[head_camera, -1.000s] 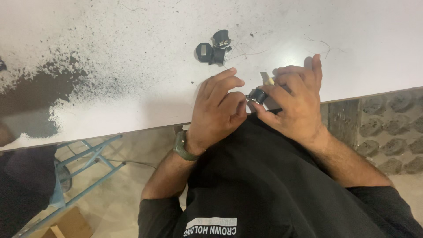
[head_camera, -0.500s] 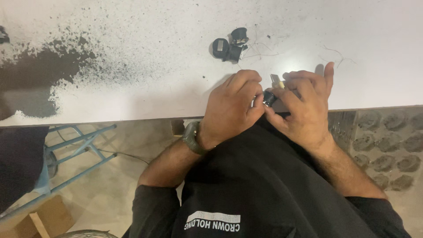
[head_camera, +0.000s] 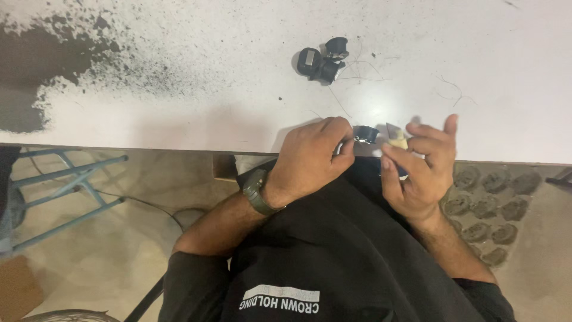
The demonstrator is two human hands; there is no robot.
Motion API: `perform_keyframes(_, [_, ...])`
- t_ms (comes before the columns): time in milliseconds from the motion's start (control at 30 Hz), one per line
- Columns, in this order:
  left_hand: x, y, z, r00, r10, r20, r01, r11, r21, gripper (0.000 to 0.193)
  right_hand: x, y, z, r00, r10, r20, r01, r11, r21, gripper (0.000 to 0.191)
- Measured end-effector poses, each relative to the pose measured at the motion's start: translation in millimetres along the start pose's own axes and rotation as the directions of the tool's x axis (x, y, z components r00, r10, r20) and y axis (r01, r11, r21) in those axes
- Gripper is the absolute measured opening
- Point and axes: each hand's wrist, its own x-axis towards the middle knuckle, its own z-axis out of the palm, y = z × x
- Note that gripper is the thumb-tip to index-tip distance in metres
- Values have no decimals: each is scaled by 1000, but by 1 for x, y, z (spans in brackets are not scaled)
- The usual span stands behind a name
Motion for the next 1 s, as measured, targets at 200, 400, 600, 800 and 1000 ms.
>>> perform_keyframes(200, [-3,-2,7,1000,1,-13,-1,1000,-17,15,-18,-6,19,1000,25,-5,-24,984,175,32])
perform_keyframes(400, [-7,-4,13,999,2,-40,-5,997,-79,16,-18,-7,25,999,31,-39,-24,988,151,30])
perform_keyframes(600, [-8,-7,15,1000,4,-25,-7,995,-104,16,-16,-7,22,1000,10,-13,-8,989,146,31])
perform_keyframes(800, [-8,-8,18,998,26,-54,-32,993,-114,18,-16,-6,22,999,30,-21,-27,992,124,28])
perform_keyframes(1000, [-7,-7,17,999,10,-38,-15,992,-129,17,-14,-8,23,998,46,-42,-39,988,151,28])
